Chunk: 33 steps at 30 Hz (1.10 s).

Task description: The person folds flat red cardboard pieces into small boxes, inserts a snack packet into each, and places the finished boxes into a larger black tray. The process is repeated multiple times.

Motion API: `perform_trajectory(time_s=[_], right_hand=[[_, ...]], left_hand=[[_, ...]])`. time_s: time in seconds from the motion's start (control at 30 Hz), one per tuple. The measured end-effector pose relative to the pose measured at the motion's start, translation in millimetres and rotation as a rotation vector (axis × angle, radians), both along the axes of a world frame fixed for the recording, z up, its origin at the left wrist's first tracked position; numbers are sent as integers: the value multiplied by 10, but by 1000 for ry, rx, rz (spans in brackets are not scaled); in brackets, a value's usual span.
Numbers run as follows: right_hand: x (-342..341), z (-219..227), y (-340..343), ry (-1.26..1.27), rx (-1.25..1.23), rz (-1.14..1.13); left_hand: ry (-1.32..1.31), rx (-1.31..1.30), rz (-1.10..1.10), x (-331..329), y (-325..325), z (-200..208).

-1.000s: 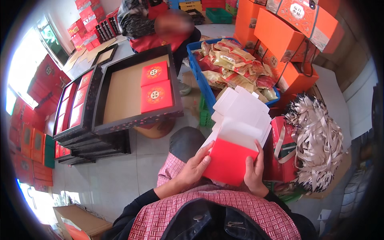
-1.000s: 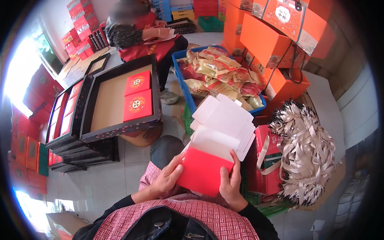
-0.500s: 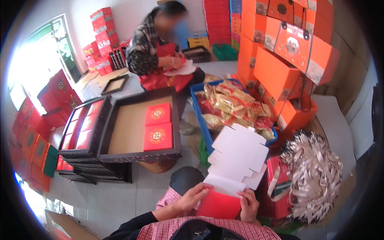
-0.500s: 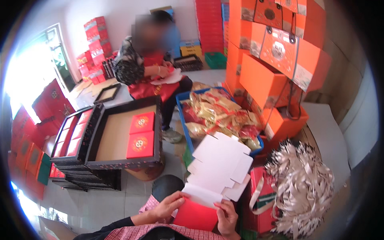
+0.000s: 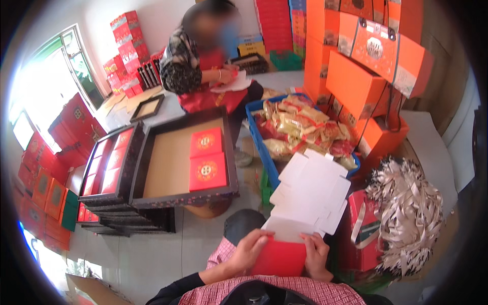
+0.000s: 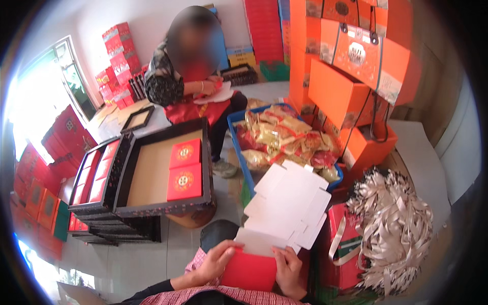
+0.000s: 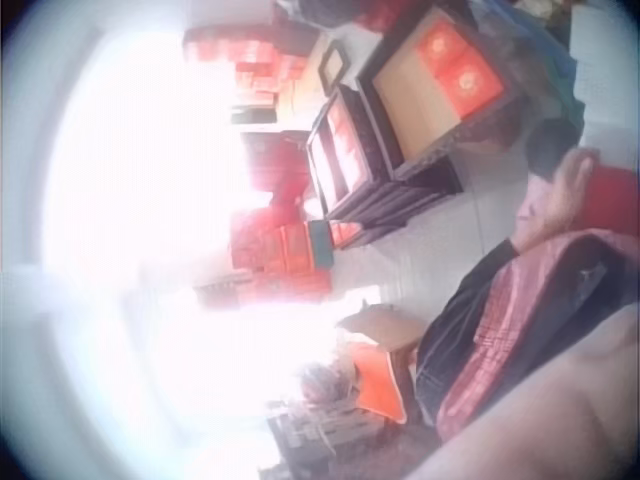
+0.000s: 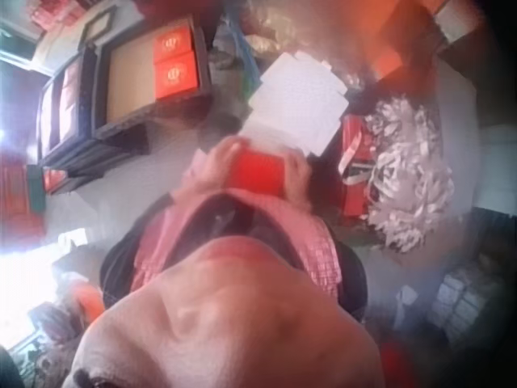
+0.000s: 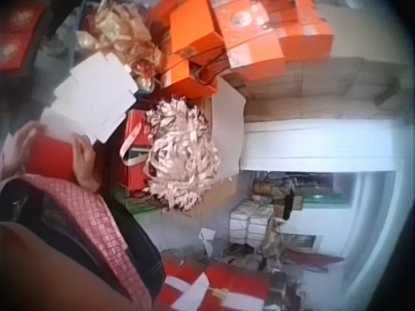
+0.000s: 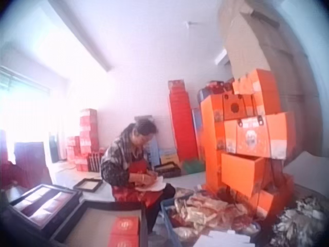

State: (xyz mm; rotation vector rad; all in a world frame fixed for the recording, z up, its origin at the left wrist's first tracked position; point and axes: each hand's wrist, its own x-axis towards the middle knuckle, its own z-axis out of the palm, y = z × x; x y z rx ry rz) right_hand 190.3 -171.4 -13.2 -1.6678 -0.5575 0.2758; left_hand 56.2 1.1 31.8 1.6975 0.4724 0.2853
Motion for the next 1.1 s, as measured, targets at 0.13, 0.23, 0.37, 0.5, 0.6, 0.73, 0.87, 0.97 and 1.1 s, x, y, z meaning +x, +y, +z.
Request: perform_trajectory(time_s=[0.13,0.23,0.37,0.5,0.6,0.73,0.87,0.97,1.1], right_hand=[[-120,-35,52,-56,-9,24],[-130,-53,97,-232,53,8],[-189,99,120,-200,261,83],[268,388,156,468,276,370],[635,454,329,546,-67,711],[750,670,551,594,-331,1012],[622,861,691,541,-394,1081],[619,764,771,335,-449,1147],[696,660,795,136,-389,1194]], left_hand=[[68,-349,104,-96,0,-136],[-12,-458,144,-136,-16,-188],[-50,-429,130,-154,18,-262],[-139,-186,61,-144,41,-327],[-159,-101,10,-128,55,-317],[-156,-52,26,-172,60,-338],[-136,-38,80,-210,31,-319],[-111,-252,176,-248,-68,-357],[-165,-231,218,-205,-81,-379]])
